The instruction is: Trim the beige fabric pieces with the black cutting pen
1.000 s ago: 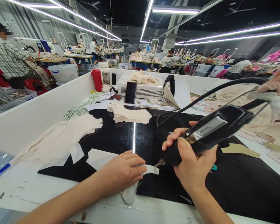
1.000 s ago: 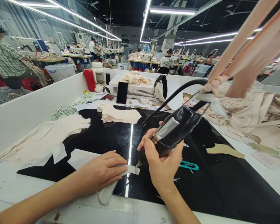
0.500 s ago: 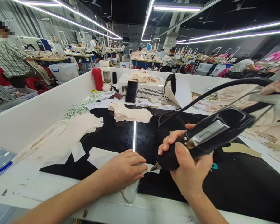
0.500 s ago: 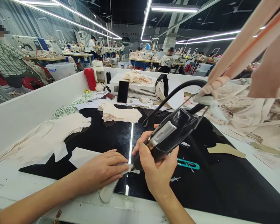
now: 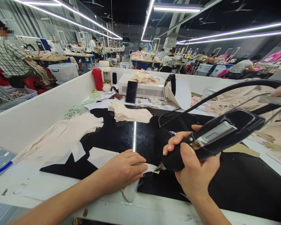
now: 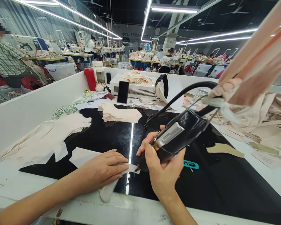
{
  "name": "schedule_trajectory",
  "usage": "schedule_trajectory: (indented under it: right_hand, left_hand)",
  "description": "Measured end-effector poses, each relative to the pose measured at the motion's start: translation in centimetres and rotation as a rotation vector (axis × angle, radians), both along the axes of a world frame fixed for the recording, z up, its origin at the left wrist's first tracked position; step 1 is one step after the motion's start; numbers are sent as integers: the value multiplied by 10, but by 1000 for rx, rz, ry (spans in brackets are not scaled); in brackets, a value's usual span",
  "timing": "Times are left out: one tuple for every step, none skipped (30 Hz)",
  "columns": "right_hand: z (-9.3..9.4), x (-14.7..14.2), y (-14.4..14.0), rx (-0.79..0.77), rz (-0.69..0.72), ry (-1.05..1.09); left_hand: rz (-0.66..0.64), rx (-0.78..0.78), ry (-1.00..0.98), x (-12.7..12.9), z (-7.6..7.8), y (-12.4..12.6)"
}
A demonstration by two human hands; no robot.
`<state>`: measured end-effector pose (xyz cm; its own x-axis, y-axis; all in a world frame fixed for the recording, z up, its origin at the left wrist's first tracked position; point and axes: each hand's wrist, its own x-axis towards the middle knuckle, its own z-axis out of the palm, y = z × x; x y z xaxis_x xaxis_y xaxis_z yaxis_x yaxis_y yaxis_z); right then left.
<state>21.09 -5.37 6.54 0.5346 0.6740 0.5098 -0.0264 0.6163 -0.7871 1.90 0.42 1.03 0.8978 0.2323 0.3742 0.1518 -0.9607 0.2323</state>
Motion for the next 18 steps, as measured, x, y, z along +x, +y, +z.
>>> schedule_trajectory:
  right_hand:
    - [0, 0, 0, -3, 0, -2]
    - [0, 0, -1, -6, 2, -3]
    - [0, 0, -2, -7, 3, -4]
    - [0, 0, -2, -5, 2, -5]
    - [0, 0, -4, -2, -1, -7]
    - [0, 0, -5, 2, -9, -10]
    - [0, 1, -7, 4, -18, -13]
    - [0, 0, -9, 7, -29, -17]
    - [0, 0, -11, 10, -39, -19]
    - [0, 0, -13, 11, -48, -20]
    - [0, -1, -15, 11, -57, -19]
    - [0, -2, -16, 12, -63, -16]
    - [1, -3, -17, 11, -69, -13]
    - [1, -4, -18, 9, -74, -10]
    - [1, -5, -19, 8, -79, -7]
    - [2, -6, -20, 9, -83, -4]
    - [2, -7, -20, 12, -85, -3]
    - [2, -7, -21, 16, -87, -2]
  left_hand:
    - [8, 13, -3, 0, 1, -1]
    - [21, 25, -4, -1, 2, -3]
    - [39, 32, -6, -1, 3, -5]
    - [57, 32, -4, -2, 4, -7]
    - [72, 22, 2, -3, 4, -10]
    - [84, 3, 9, -4, 4, -12]
    - [91, -25, 18, -6, 4, -14]
    - [94, -58, 22, -7, 3, -15]
    - [98, -94, 28, -8, 1, -17]
    - [101, -126, 32, -9, 0, -17]
    - [106, -152, 35, -9, -2, -17]
    - [109, -169, 42, -10, -3, -17]
    - [111, -178, 49, -10, -4, -17]
    - [113, -179, 58, -10, -4, -17]
    - [114, -174, 68, -10, -4, -17]
    - [114, -163, 73, -10, -3, -17]
    - [115, -149, 77, -10, -2, -17]
    - [116, -132, 78, -10, -1, -18]
